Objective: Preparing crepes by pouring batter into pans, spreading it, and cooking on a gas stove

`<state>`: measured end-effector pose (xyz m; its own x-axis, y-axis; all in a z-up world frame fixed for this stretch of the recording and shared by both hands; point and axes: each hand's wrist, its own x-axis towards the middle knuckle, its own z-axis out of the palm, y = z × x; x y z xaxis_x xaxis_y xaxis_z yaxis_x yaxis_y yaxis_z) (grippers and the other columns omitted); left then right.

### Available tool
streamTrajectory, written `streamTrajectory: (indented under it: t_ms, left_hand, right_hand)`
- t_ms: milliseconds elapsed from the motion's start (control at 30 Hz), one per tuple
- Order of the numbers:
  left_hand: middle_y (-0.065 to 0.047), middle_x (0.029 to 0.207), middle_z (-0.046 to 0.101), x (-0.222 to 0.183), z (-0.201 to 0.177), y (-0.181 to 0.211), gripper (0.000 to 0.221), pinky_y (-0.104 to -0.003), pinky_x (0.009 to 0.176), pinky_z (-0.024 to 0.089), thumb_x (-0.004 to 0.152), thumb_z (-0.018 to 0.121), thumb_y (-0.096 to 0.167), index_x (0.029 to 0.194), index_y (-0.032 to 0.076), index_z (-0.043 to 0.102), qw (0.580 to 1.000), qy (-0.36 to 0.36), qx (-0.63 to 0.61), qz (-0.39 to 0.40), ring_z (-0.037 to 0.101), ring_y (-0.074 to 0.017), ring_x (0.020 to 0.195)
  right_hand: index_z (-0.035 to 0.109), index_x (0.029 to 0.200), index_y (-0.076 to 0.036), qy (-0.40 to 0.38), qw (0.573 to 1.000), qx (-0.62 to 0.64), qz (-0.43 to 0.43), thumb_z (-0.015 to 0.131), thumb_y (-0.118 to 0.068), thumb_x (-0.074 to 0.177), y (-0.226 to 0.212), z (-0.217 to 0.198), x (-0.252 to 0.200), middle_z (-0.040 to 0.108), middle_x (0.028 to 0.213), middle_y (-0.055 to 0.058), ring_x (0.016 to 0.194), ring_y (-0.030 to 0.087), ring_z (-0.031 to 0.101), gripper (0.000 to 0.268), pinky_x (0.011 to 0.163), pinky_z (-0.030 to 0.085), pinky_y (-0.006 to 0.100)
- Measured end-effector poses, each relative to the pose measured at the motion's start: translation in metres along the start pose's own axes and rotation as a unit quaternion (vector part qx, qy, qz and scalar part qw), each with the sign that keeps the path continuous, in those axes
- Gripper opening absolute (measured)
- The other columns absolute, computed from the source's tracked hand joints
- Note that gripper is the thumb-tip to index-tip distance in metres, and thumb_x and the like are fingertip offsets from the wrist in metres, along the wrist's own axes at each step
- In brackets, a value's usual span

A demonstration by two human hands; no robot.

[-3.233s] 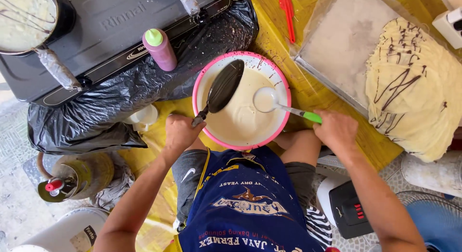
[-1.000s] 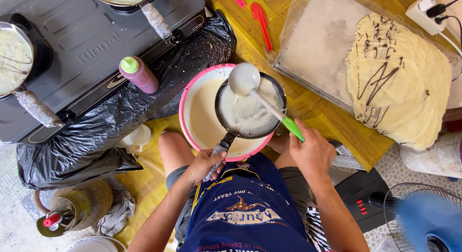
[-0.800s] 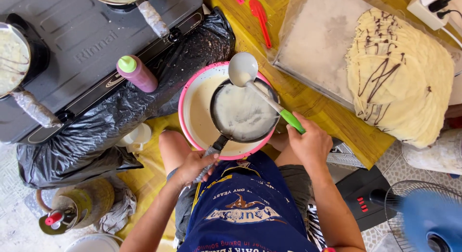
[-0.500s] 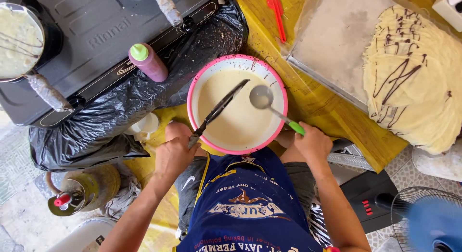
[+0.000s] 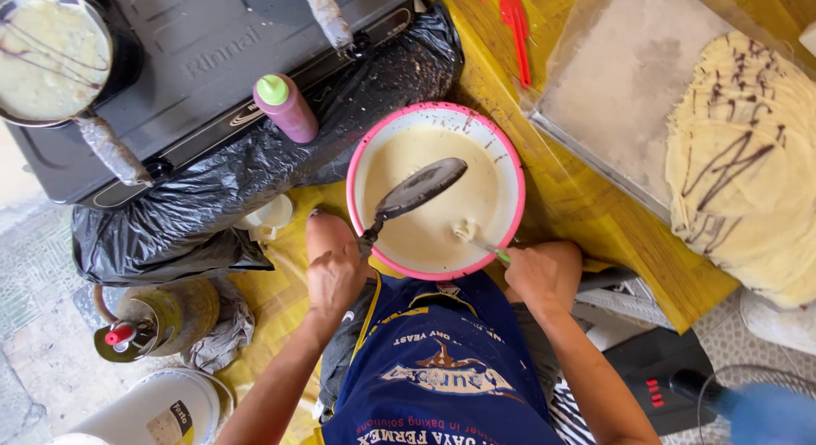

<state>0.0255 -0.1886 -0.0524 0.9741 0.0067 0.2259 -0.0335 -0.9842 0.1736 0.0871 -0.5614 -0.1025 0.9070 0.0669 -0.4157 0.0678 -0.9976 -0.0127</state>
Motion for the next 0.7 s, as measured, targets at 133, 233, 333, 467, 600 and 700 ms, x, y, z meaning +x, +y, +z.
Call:
streamTrajectory:
  t_ms: [133,233,333,467,600,700]
  left_hand:
    - [-0.007,0.051,0.056,0.000,0.007,0.002,0.033,-0.040,0.043,0.050,0.087,0.076,0.034,0.072,0.011,0.057,0.999,0.031,-0.012,0.001,0.061,-0.0259,0.046]
    - [-0.008,0.063,0.060,0.006,0.013,0.000,0.025,-0.038,0.047,0.050,0.089,0.072,0.029,0.079,0.011,0.060,0.998,0.045,-0.023,0.027,0.062,-0.0252,0.053]
    - [-0.011,0.059,0.062,0.000,0.019,-0.001,0.031,-0.043,0.048,0.051,0.090,0.074,0.035,0.078,0.009,0.063,0.992,0.019,-0.102,-0.071,0.063,-0.0309,0.050]
    - [-0.014,0.065,0.067,-0.007,0.039,-0.004,0.034,-0.047,0.052,0.052,0.087,0.076,0.038,0.077,0.008,0.064,0.974,-0.014,-0.180,-0.140,0.067,-0.0348,0.059]
    - [-0.016,0.060,0.063,-0.027,0.041,0.012,0.037,-0.041,0.051,0.051,0.088,0.080,0.035,0.082,0.000,0.071,0.856,-0.131,-0.411,-0.286,0.063,-0.0267,0.049]
    - [-0.007,0.057,0.062,-0.016,0.034,0.030,0.034,-0.034,0.043,0.045,0.092,0.074,0.031,0.082,-0.001,0.068,0.590,-0.276,-0.608,-0.453,0.057,-0.0177,0.044]
  right_hand:
    - [0.076,0.112,-0.029,0.018,0.999,0.005,-0.028,0.055,-0.027,0.093,0.006,0.012,0.007,0.075,0.093,0.010,0.086,0.034,0.071,0.028,0.073,0.054,0.050]
    - [0.075,0.112,-0.030,-0.032,0.999,-0.001,-0.026,0.053,-0.038,0.098,0.007,0.004,0.011,0.074,0.094,0.011,0.090,0.036,0.071,0.027,0.075,0.054,0.051]
    - [0.081,0.106,-0.025,0.073,0.974,0.001,-0.214,0.065,-0.045,0.073,0.001,-0.039,0.020,0.077,0.096,0.012,0.098,0.049,0.066,0.042,0.074,0.055,0.065]
    - [0.072,0.118,-0.014,0.186,0.973,0.101,-0.094,0.056,-0.030,0.105,-0.062,-0.122,0.079,0.073,0.110,0.013,0.104,0.037,0.069,0.026,0.088,0.054,0.048]
    - [0.050,0.152,-0.003,0.091,0.859,0.468,-0.187,0.055,-0.026,0.108,-0.185,-0.176,0.216,0.073,0.107,0.019,0.092,0.029,0.071,0.050,0.083,0.054,0.034]
    - [0.050,0.141,-0.006,-0.128,0.718,0.668,-0.148,0.054,-0.046,0.100,-0.284,-0.198,0.295,0.070,0.114,0.012,0.088,0.021,0.073,0.058,0.074,0.058,0.033]
